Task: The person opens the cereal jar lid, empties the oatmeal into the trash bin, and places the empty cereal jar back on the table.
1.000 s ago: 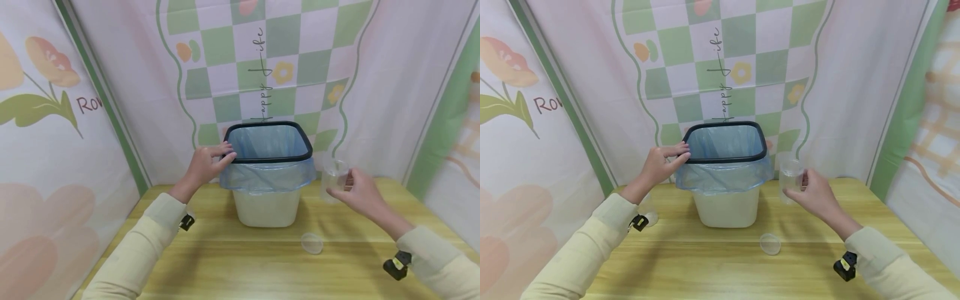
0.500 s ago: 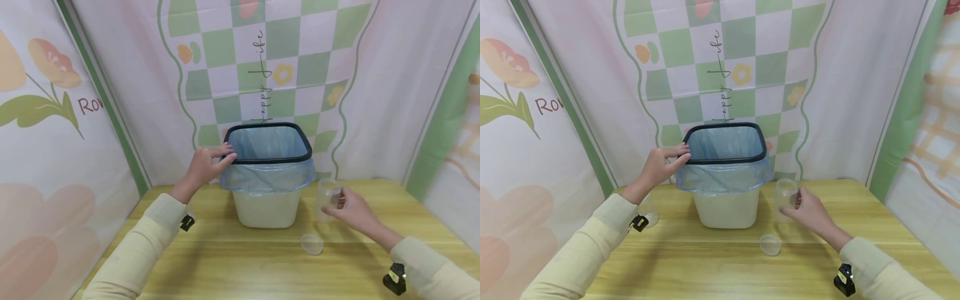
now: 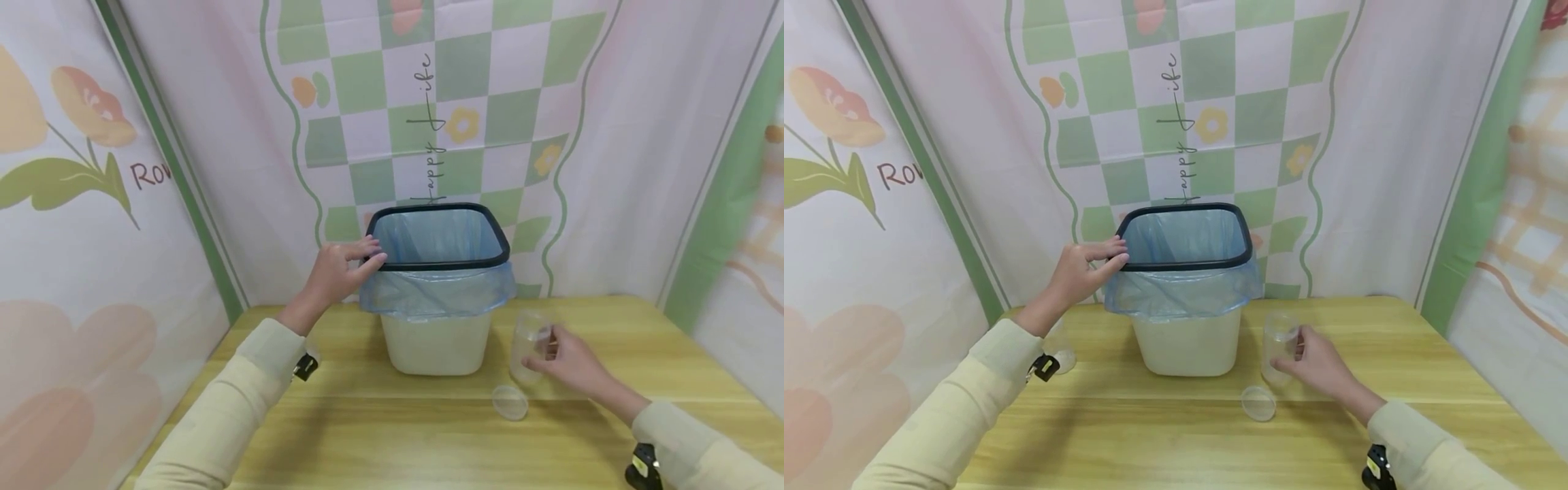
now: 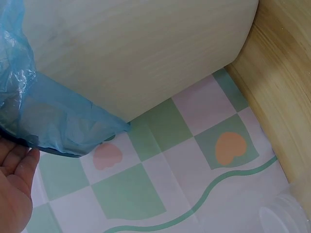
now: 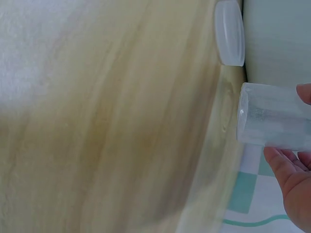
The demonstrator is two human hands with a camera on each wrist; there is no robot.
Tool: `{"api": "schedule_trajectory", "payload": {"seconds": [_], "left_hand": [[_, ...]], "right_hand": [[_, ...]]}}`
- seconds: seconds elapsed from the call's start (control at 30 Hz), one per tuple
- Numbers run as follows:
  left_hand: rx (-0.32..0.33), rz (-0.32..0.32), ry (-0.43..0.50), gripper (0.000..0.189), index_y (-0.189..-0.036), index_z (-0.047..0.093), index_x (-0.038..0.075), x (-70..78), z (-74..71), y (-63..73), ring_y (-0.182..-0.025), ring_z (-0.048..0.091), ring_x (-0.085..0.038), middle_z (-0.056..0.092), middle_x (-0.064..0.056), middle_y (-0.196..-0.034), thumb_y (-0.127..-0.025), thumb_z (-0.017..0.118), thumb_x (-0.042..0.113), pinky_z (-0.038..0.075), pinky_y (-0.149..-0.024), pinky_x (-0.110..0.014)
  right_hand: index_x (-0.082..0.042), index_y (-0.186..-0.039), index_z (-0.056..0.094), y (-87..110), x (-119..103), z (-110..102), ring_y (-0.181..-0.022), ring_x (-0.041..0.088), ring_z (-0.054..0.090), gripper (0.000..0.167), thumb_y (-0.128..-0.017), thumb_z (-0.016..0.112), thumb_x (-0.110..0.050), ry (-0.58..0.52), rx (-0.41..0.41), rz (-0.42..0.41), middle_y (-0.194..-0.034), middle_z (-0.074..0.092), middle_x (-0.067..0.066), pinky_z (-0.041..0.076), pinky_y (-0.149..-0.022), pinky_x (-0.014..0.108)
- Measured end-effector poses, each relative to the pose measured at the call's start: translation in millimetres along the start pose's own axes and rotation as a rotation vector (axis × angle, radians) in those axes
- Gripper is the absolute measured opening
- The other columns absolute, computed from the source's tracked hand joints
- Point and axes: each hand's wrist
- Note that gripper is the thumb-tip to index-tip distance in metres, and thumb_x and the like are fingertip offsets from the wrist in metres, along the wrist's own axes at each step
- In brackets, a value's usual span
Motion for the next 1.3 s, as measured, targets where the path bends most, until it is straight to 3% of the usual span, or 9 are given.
{"api": "schedule_trajectory", "payload": {"seconds": [0.3,0.87,1.17,1.23,1.3], "left_hand": [[-0.008,-0.006,-0.018,0.03,-0.109,0.072,-0.001,1.1,-0.1,-0.3,-0.114,0.061,-0.02,0.068,-0.013,-0.112,-0.092,0.069,0.023,0.048,-0.096,-0.039],[-0.023,-0.009,-0.023,0.03,-0.11,0.072,0.0,2.9,-0.8,-1.4,-0.115,0.061,-0.02,0.067,-0.013,-0.114,-0.092,0.069,0.023,0.049,-0.095,-0.039],[-0.037,-0.068,-0.002,0.032,-0.115,0.07,0.0,8.8,-2.6,-0.9,-0.117,0.059,-0.021,0.065,-0.013,-0.119,-0.092,0.068,0.022,0.049,-0.095,-0.039],[-0.031,-0.064,0.002,0.033,-0.117,0.069,0.0,10.1,-2.9,-0.5,-0.109,0.064,-0.022,0.064,-0.014,-0.121,-0.092,0.068,0.022,0.052,-0.09,-0.037],[-0.028,-0.056,0.006,0.035,-0.12,0.067,-0.001,10.7,-2.9,0.2,-0.083,0.069,-0.022,0.063,-0.014,-0.123,-0.093,0.067,0.021,0.055,-0.075,-0.034]], "right_hand": [[0.015,-0.116,0.047,1.8,3.8,5.1,-0.097,0.046,0.061,0.066,-0.082,0.079,-0.033,0.005,0.002,0.012,-0.107,0.059,0.029,0.054,-0.079,0.053],[0.012,-0.116,0.047,4.5,7.5,9.7,-0.101,0.048,0.059,0.063,-0.082,0.079,-0.031,-0.035,-0.001,0.022,-0.11,0.059,0.027,0.052,-0.082,0.054],[0.015,-0.12,0.042,5.0,7.5,10.4,-0.102,0.051,0.058,0.068,-0.083,0.079,-0.029,-0.042,-0.009,0.016,-0.111,0.057,0.031,0.052,-0.082,0.055],[0.016,-0.121,0.041,5.9,7.0,10.1,-0.102,0.051,0.058,0.069,-0.083,0.079,-0.028,-0.047,-0.01,0.019,-0.112,0.057,0.031,0.052,-0.083,0.055],[0.016,-0.122,0.041,7.1,6.2,9.2,-0.103,0.05,0.058,0.07,-0.083,0.079,-0.028,-0.051,-0.012,0.018,-0.112,0.056,0.032,0.052,-0.084,0.055]]}}
Point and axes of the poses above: each hand's wrist, its own y-axis away from the middle knuckle, its own z-axis out of the palm, x = y × z
